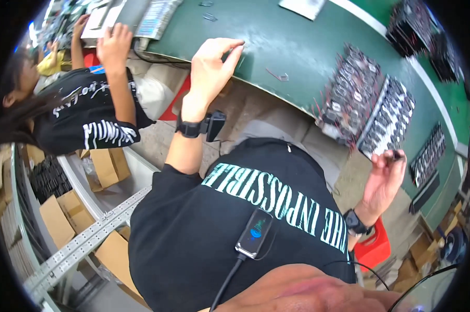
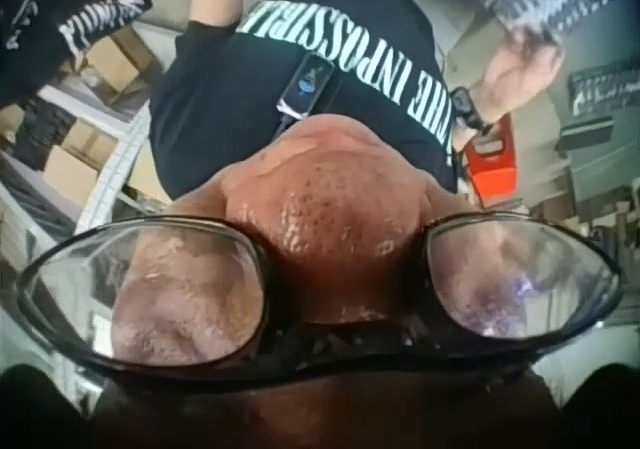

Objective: The person picks up a small black component, presses it onto a speaker module, and repeats this for another assembly. Then, the person touches several speakers on the tray before picking up the tray and setting it back down.

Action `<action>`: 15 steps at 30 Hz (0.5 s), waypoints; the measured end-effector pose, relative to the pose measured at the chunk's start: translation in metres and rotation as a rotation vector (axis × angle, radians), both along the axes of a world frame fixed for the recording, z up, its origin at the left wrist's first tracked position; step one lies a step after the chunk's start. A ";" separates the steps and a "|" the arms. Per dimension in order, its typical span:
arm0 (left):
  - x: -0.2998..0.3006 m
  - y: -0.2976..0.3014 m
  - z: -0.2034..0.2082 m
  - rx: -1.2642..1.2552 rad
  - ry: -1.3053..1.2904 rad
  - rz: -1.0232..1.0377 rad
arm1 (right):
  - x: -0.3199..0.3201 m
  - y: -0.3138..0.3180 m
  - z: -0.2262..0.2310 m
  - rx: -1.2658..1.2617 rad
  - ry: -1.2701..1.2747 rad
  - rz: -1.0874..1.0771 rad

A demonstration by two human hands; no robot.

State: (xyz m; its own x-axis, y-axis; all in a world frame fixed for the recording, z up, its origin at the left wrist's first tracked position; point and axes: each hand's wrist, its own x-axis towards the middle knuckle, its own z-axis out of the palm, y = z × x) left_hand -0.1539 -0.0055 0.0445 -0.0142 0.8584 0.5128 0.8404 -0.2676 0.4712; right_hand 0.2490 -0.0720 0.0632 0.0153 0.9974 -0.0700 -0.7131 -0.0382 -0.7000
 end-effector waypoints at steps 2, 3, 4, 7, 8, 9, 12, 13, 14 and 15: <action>-0.035 0.016 0.007 -0.004 0.040 0.146 | -0.004 -0.004 0.002 0.008 -0.347 -0.117; -0.051 0.021 0.011 -0.012 0.049 0.227 | -0.010 -0.006 0.010 0.029 -0.339 -0.098; -0.066 0.030 0.006 -0.009 0.051 0.242 | -0.015 -0.006 0.015 0.022 -0.333 -0.084; -0.107 0.051 -0.001 0.034 0.284 0.286 | -0.021 -0.009 0.022 0.012 -0.327 -0.067; -0.109 0.053 0.003 0.040 0.281 0.284 | -0.021 -0.009 0.020 0.008 -0.333 -0.071; -0.110 0.056 0.005 0.023 0.325 0.228 | -0.019 -0.010 0.016 0.001 -0.340 -0.076; -0.109 0.073 0.002 -0.022 0.391 0.064 | -0.017 -0.011 0.018 -0.035 -0.372 -0.084; -0.108 0.083 -0.006 -0.066 0.390 0.032 | -0.013 -0.009 0.016 -0.055 -0.394 -0.073; -0.108 0.091 -0.014 -0.111 0.389 -0.005 | -0.009 -0.007 0.014 -0.080 -0.418 -0.066; -0.104 0.098 -0.024 -0.159 0.371 -0.010 | -0.006 0.000 0.009 -0.098 -0.431 -0.045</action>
